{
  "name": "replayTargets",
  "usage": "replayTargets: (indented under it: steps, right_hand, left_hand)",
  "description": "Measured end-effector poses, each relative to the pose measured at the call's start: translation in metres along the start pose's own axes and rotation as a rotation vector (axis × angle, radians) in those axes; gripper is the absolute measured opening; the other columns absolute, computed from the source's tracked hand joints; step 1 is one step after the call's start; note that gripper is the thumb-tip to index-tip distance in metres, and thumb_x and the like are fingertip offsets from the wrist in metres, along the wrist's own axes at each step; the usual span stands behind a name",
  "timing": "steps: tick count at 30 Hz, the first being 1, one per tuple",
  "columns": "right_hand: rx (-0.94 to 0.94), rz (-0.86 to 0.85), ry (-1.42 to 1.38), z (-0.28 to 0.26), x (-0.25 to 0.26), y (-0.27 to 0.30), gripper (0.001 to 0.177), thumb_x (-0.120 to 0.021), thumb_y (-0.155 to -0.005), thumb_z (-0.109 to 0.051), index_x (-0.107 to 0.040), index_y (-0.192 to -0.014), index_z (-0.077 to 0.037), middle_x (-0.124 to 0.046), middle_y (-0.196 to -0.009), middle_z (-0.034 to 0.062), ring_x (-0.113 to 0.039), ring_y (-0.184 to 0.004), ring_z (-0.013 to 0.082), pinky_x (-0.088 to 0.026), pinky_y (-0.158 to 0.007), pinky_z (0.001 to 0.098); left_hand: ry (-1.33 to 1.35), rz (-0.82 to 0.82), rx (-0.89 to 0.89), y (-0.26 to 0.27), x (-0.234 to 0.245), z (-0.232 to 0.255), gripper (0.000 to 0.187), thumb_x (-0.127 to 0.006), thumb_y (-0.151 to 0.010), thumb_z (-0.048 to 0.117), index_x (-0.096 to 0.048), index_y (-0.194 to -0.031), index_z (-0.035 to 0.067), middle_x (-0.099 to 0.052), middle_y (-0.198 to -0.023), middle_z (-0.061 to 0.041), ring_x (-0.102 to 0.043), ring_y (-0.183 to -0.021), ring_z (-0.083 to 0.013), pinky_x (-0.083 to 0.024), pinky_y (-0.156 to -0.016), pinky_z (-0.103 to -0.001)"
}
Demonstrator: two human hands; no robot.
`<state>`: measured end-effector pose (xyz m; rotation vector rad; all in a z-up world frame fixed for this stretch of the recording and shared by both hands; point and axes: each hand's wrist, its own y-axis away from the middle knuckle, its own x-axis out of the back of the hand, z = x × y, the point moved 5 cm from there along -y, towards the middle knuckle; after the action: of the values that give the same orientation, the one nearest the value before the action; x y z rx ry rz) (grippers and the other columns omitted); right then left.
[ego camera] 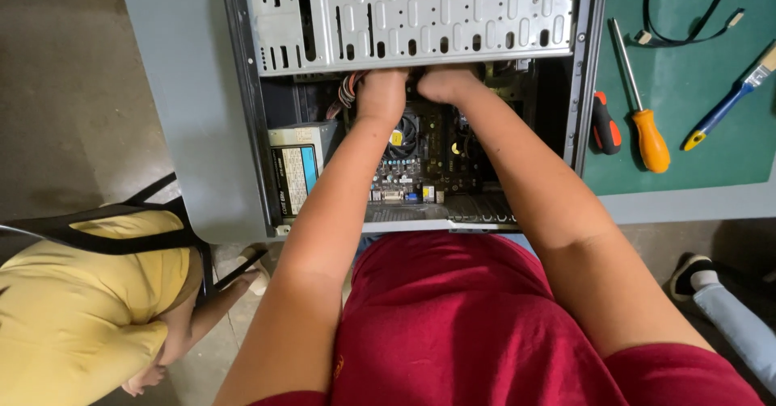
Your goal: The person works inside an open desktop computer case, using their hands to organize and connect various internal cables to the motherboard. They handle power and data cables, routing them around the CPU fan and other components.
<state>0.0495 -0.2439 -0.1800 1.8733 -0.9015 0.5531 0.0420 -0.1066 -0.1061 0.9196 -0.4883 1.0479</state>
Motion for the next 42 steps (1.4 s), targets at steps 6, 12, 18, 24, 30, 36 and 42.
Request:
replayTargets:
  steps: [6,12,18,24,30,36,42]
  right_hand:
    - [-0.021,-0.048,0.005,0.008,-0.004,-0.005,0.055,-0.044,-0.092,-0.041,-0.076,-0.111,0.0,-0.076,-0.107,0.018,-0.068,-0.11,0.0376,-0.053,-0.094,0.0466]
    - [0.058,0.088,-0.026,0.018,-0.006,-0.015,0.043,-0.058,-0.089,-0.041,-0.075,-0.095,-0.002,-0.074,-0.086,0.0186,-0.072,-0.091,0.0392,-0.056,-0.081,0.0493]
    - [0.12,0.164,-0.062,-0.031,0.052,0.048,0.031,-0.054,-0.084,-0.014,-0.071,-0.103,0.003,-0.07,-0.084,0.0207,-0.069,-0.085,0.045,-0.055,-0.075,0.0483]
    - [0.091,0.17,-0.112,-0.055,0.079,0.097,0.059,-0.054,-0.082,-0.004,-0.059,-0.14,-0.001,-0.071,-0.109,0.0304,-0.065,-0.111,0.0499,-0.055,-0.093,0.0587]
    - [-0.33,0.274,-0.14,0.059,0.018,0.12,0.036,-0.057,-0.078,-0.011,-0.071,-0.104,0.009,-0.066,-0.086,0.0248,-0.072,-0.087,0.0403,-0.061,-0.074,0.0428]
    - [-0.443,0.131,-0.31,0.084,-0.006,0.074,0.039,-0.048,-0.093,-0.011,-0.068,-0.123,0.002,-0.068,-0.124,0.0282,-0.066,-0.113,0.0457,-0.055,-0.09,0.0492]
    - [-0.686,0.352,-0.704,0.113,-0.035,0.037,0.034,-0.055,-0.085,-0.016,-0.072,-0.11,0.0,-0.075,-0.103,0.0187,-0.073,-0.097,0.0369,-0.058,-0.085,0.0393]
  left_hand:
    - [-0.014,-0.026,0.019,0.0,0.01,0.012,0.036,-0.062,-0.098,0.029,-0.073,-0.111,-0.003,-0.074,-0.108,-0.024,-0.069,-0.111,-0.0415,-0.058,-0.093,-0.052]
    - [-0.014,-0.036,0.029,0.012,0.025,0.025,0.035,-0.061,-0.098,0.026,-0.072,-0.113,-0.003,-0.074,-0.108,-0.024,-0.069,-0.112,-0.0415,-0.059,-0.093,-0.052]
    - [-0.018,-0.056,-0.016,0.014,0.022,0.029,0.04,-0.06,-0.1,0.026,-0.068,-0.122,-0.005,-0.072,-0.115,-0.025,-0.066,-0.116,-0.0417,-0.057,-0.096,-0.052]
    - [-0.049,-0.045,-0.04,0.013,0.014,0.026,0.037,-0.056,-0.101,0.021,-0.068,-0.12,-0.008,-0.072,-0.111,-0.028,-0.066,-0.116,-0.0445,-0.054,-0.1,-0.054]
    - [-0.195,-0.306,-0.025,-0.013,-0.003,0.01,0.066,-0.046,-0.106,0.052,-0.057,-0.138,-0.004,-0.061,-0.141,-0.023,-0.049,-0.139,-0.0423,-0.031,-0.118,-0.059]
    - [-0.288,-0.431,0.161,0.002,0.029,0.041,0.056,-0.031,-0.106,0.053,-0.047,-0.149,0.02,-0.047,-0.156,-0.01,-0.048,-0.138,-0.0343,-0.042,-0.108,-0.049]
    - [-0.173,-0.426,0.234,-0.014,0.008,0.02,0.066,-0.046,-0.106,0.046,-0.027,-0.16,0.015,-0.037,-0.161,-0.012,-0.051,-0.134,-0.0365,-0.049,-0.096,-0.045]
